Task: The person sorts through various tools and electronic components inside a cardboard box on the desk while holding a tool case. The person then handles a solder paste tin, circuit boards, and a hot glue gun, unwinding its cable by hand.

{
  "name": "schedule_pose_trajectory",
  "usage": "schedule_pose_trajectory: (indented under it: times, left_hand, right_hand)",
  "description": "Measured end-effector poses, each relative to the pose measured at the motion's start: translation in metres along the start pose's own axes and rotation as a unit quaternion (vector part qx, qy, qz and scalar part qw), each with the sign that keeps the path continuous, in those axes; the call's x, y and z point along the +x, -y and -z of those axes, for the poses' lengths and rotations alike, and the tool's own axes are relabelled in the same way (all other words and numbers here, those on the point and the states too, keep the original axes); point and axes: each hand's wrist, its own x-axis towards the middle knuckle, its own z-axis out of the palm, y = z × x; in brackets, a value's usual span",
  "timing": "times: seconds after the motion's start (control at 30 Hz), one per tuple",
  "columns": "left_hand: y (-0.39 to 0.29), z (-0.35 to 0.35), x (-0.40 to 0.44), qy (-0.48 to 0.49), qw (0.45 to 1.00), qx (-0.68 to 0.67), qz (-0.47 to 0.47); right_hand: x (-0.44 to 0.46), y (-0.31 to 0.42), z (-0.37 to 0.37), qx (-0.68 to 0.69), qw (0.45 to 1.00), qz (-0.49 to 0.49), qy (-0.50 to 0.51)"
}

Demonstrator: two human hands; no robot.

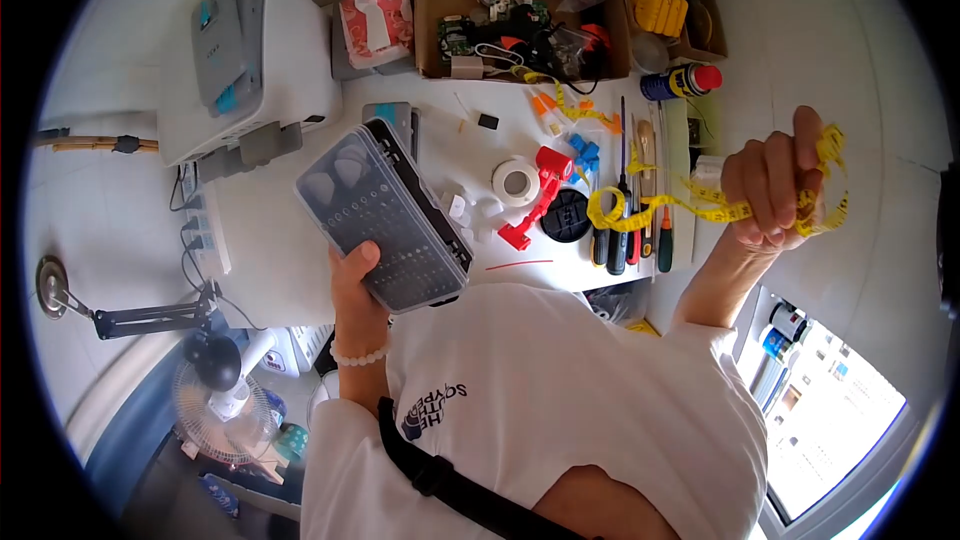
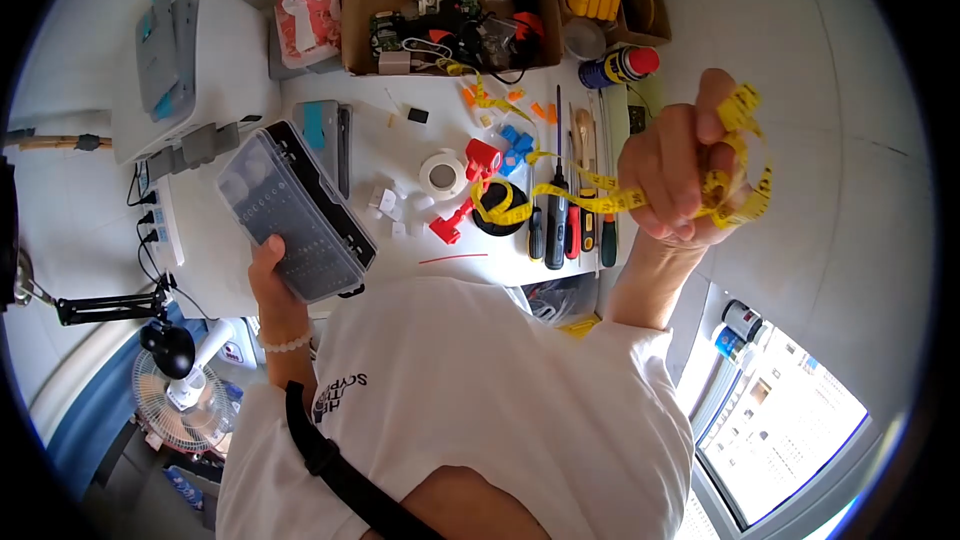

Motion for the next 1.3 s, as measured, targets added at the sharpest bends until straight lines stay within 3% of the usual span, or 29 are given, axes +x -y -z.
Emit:
schedule_pose_trajectory:
  times: [0.03,0.13,0.4,0.5,0.57,0.63,0.67,0.73,0.8,0.83,0.9,0.93,1.0,1.13,1.17,1.3]
  left_hand:
    - [0.002,0.001,-0.002,-0.001,1.000,0.021,-0.016]
    - [0.004,0.005,-0.006,0.005,0.998,0.045,-0.038]
    - [0.003,0.003,-0.008,0.050,0.998,-0.031,-0.039]
    - [0.002,-0.001,-0.008,0.050,0.997,-0.043,-0.030]
    - [0.002,-0.004,-0.007,0.047,0.998,-0.031,-0.026]
    - [0.003,-0.006,-0.006,0.037,0.998,-0.032,-0.026]
    - [0.004,-0.006,-0.006,0.025,0.999,-0.033,-0.025]
    - [0.004,-0.005,-0.005,0.024,0.999,-0.028,-0.024]
    - [0.004,-0.005,-0.003,0.022,0.999,-0.023,-0.024]
    - [0.004,-0.005,-0.002,0.019,0.999,-0.014,-0.024]
    - [0.002,-0.006,0.000,0.013,1.000,-0.003,-0.023]
    - [0.002,-0.006,0.001,0.003,1.000,-0.002,-0.020]
    - [0.002,-0.005,0.003,-0.008,1.000,0.000,-0.014]
    - [0.004,-0.005,0.012,-0.009,1.000,0.007,0.000]
    - [0.005,-0.007,0.013,-0.013,1.000,0.007,0.004]
    - [0.004,-0.015,0.015,0.001,1.000,0.004,0.003]
  right_hand:
    - [-0.005,0.009,0.002,-0.010,0.998,0.010,0.054]
    - [-0.018,0.027,-0.004,-0.048,0.993,0.060,0.093]
    - [-0.053,0.071,-0.006,0.009,0.987,0.063,0.145]
    - [-0.059,0.062,-0.004,-0.076,0.993,0.090,0.022]
    - [-0.059,0.033,0.004,-0.154,0.982,0.049,-0.100]
    - [-0.056,-0.004,0.026,-0.294,0.885,-0.089,-0.349]
    - [-0.050,-0.028,0.038,-0.349,0.839,-0.170,-0.383]
    - [-0.061,-0.070,0.087,-0.471,0.783,-0.296,-0.279]
    - [-0.076,-0.117,0.131,-0.702,0.670,-0.148,-0.193]
    - [-0.078,-0.120,0.134,-0.702,0.670,-0.149,-0.192]
    - [-0.074,-0.128,0.124,-0.783,0.557,-0.208,-0.182]
    - [-0.068,-0.130,0.118,-0.782,0.558,-0.211,-0.181]
    - [-0.060,-0.135,0.111,-0.875,0.463,-0.072,-0.119]
    - [-0.033,-0.162,0.106,-0.849,0.503,-0.091,-0.132]
    - [-0.026,-0.170,0.104,-0.856,0.499,-0.022,-0.129]
    - [0.004,-0.184,0.115,-0.873,0.468,0.071,-0.114]
